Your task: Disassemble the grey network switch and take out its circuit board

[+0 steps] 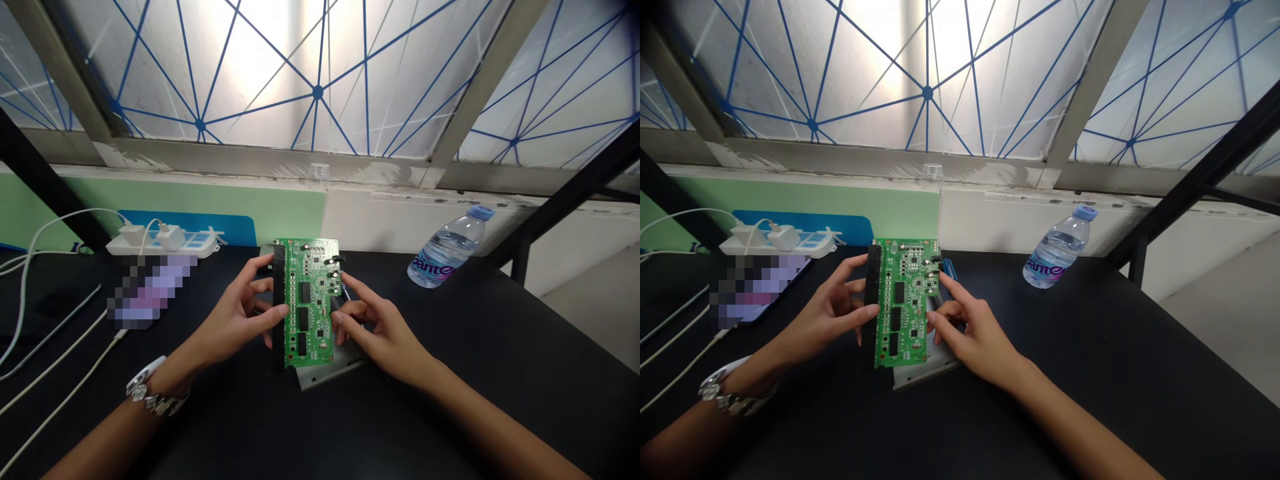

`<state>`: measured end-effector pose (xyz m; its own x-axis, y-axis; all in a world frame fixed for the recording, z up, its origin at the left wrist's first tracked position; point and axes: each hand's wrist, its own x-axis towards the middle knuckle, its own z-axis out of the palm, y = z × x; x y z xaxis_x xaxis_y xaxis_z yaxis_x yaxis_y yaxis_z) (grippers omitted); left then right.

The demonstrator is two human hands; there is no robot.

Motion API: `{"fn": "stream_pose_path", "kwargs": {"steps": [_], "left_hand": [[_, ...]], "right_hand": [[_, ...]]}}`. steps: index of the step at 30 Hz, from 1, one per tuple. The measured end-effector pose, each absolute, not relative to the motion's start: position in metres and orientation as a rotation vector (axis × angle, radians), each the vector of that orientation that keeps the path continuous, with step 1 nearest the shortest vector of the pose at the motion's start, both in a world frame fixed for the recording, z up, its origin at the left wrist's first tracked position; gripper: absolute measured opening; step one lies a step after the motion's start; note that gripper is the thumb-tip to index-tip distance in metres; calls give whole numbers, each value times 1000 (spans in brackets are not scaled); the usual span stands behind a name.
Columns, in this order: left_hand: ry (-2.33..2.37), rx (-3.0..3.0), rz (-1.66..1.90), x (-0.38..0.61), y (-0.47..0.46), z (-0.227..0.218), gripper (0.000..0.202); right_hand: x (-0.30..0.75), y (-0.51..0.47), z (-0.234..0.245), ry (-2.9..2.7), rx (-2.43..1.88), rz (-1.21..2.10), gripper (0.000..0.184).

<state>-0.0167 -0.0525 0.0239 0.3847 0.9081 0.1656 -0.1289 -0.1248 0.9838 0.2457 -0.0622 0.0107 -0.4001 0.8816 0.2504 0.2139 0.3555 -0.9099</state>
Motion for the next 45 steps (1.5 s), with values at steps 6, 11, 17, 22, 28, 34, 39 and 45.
{"fn": "stream_pose_path", "kwargs": {"steps": [6,11,17,22,28,34,39,45], "left_hand": [[749,1419,1063,-16,-53,21,74],[717,1431,1071,-14,-55,19,73],[682,1416,1063,-11,-55,19,75],[670,1347,1078,-4,-56,13,84],[700,1300,1095,2,-58,6,90],[716,1329,1104,2,-59,3,83],[775,1350,1113,2,-59,7,74],[807,1362,1144,2,-59,13,60]], "right_hand": [[245,-63,8,-1805,-948,1117,70],[244,-63,3,-1823,-958,1092,70],[243,-62,0,-1851,-958,1063,71],[238,-64,2,-1801,-1038,1080,69],[231,-66,8,-1747,-1118,1130,68],[230,-67,9,-1729,-1128,1131,68],[232,-66,6,-1697,-1075,1137,69],[232,-69,10,-1610,-999,1186,75]]}}
